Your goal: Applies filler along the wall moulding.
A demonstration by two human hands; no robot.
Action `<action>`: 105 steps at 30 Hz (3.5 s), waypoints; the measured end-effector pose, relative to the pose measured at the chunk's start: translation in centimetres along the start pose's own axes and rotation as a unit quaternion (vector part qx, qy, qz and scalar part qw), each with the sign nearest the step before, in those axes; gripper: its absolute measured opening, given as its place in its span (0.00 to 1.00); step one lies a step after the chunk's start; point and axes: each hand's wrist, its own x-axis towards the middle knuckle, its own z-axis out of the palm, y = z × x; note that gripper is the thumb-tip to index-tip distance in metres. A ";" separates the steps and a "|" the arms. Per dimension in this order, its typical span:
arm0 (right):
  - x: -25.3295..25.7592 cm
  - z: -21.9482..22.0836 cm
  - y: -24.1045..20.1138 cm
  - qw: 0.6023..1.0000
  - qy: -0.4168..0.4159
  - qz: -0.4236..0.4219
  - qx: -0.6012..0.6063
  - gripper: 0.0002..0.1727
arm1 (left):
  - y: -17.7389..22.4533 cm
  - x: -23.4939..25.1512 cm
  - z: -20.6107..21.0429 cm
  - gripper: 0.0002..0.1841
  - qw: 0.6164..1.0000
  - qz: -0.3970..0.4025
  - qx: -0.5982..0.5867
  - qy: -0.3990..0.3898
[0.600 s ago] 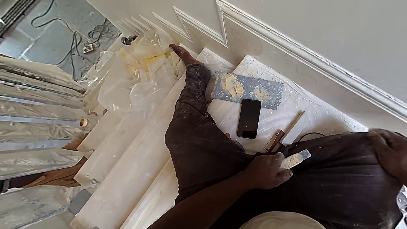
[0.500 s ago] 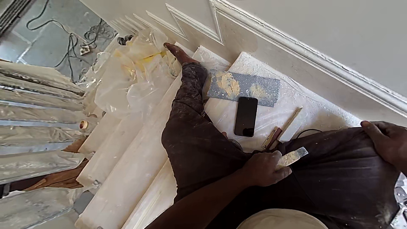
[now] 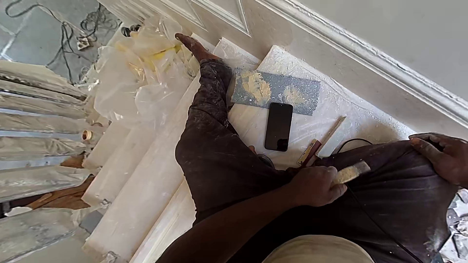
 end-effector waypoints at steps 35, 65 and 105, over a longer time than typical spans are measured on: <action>-1.6 0.5 -3.2 0.990 0.064 0.087 -0.090 0.28 | -3.8 1.3 -2.6 0.26 0.983 -0.105 -0.120 0.095; 1.1 1.0 -3.5 0.830 0.093 -0.517 -0.186 0.28 | 1.8 6.2 1.5 0.16 0.986 0.077 0.051 0.136; 0.3 1.3 -3.0 0.881 0.153 -0.423 -0.150 0.27 | -4.8 1.7 -6.4 0.38 0.891 -0.249 0.099 0.366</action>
